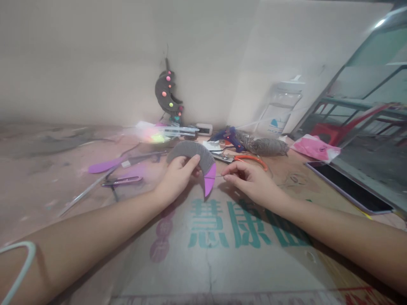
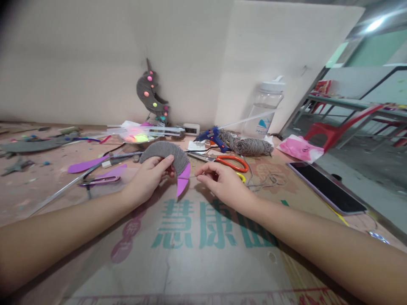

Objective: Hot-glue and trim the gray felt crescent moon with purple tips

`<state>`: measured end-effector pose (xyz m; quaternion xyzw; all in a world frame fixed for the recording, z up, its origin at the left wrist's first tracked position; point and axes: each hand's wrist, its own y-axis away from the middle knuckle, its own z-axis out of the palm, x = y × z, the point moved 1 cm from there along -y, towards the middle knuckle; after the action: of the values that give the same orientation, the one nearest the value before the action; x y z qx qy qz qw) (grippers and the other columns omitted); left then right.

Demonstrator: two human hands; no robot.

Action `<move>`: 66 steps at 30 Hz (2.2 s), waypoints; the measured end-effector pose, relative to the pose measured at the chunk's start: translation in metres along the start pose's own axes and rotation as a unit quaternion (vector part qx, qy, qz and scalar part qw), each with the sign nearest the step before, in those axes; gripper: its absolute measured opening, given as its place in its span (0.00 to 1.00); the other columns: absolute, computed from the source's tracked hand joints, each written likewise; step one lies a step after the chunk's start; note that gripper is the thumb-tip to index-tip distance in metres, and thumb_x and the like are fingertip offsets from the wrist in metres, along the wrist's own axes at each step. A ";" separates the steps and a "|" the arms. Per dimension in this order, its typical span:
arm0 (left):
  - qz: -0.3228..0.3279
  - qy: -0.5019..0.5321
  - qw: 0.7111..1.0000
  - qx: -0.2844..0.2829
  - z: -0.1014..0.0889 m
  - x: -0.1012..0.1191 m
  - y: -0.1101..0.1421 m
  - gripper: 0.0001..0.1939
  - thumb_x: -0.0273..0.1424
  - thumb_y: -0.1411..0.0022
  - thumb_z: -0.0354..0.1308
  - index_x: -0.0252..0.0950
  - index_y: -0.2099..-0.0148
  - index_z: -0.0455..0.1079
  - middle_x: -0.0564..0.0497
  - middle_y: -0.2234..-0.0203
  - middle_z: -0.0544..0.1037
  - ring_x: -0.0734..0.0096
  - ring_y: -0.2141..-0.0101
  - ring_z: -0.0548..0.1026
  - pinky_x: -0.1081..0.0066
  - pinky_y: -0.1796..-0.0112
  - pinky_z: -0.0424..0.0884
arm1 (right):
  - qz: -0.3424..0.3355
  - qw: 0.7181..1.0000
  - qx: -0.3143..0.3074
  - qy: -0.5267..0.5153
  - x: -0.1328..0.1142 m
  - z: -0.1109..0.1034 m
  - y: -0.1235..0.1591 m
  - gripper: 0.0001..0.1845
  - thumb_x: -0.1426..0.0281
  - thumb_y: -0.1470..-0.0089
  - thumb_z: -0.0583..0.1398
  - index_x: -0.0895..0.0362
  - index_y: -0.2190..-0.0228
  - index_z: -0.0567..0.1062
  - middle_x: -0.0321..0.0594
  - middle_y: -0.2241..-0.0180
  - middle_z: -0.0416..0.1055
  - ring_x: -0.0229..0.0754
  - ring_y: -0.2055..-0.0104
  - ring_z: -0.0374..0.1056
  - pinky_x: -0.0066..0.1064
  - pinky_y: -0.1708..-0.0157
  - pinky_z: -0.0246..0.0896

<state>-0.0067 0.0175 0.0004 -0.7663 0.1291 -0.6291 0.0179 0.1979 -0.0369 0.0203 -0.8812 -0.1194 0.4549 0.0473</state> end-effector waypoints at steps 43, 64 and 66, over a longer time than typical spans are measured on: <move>0.001 -0.106 0.990 -0.093 0.004 0.011 0.007 0.23 0.49 0.40 0.54 0.35 0.75 0.69 0.50 0.78 0.75 0.68 0.73 0.71 0.70 0.69 0.66 | -0.064 0.994 0.044 0.080 0.001 -0.005 -0.005 0.09 0.67 0.44 0.59 0.57 0.67 0.79 0.34 0.75 0.64 0.37 0.73 0.60 0.29 0.71 0.55; 0.086 -0.043 0.965 -0.242 0.012 0.018 0.025 0.14 0.36 0.41 0.59 0.39 0.55 0.63 0.56 0.72 0.67 0.75 0.74 0.67 0.75 0.73 0.66 | 0.099 0.976 -0.017 -0.195 0.003 0.002 -0.001 0.21 0.51 0.50 0.63 0.56 0.74 0.68 0.25 0.87 0.55 0.30 0.85 0.49 0.24 0.85 0.42; 0.098 -0.057 0.963 -0.246 0.012 0.021 0.027 0.12 0.35 0.40 0.57 0.39 0.54 0.65 0.55 0.71 0.68 0.75 0.73 0.67 0.74 0.72 0.66 | 0.100 0.973 -0.024 -0.208 0.004 0.002 -0.001 0.22 0.51 0.50 0.63 0.56 0.74 0.68 0.25 0.87 0.54 0.30 0.85 0.49 0.24 0.84 0.40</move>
<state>0.0039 -0.0148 0.0131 -0.7656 0.3525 -0.5284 -0.1020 0.1986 -0.0350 0.0161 -0.7759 -0.0483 0.6274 -0.0453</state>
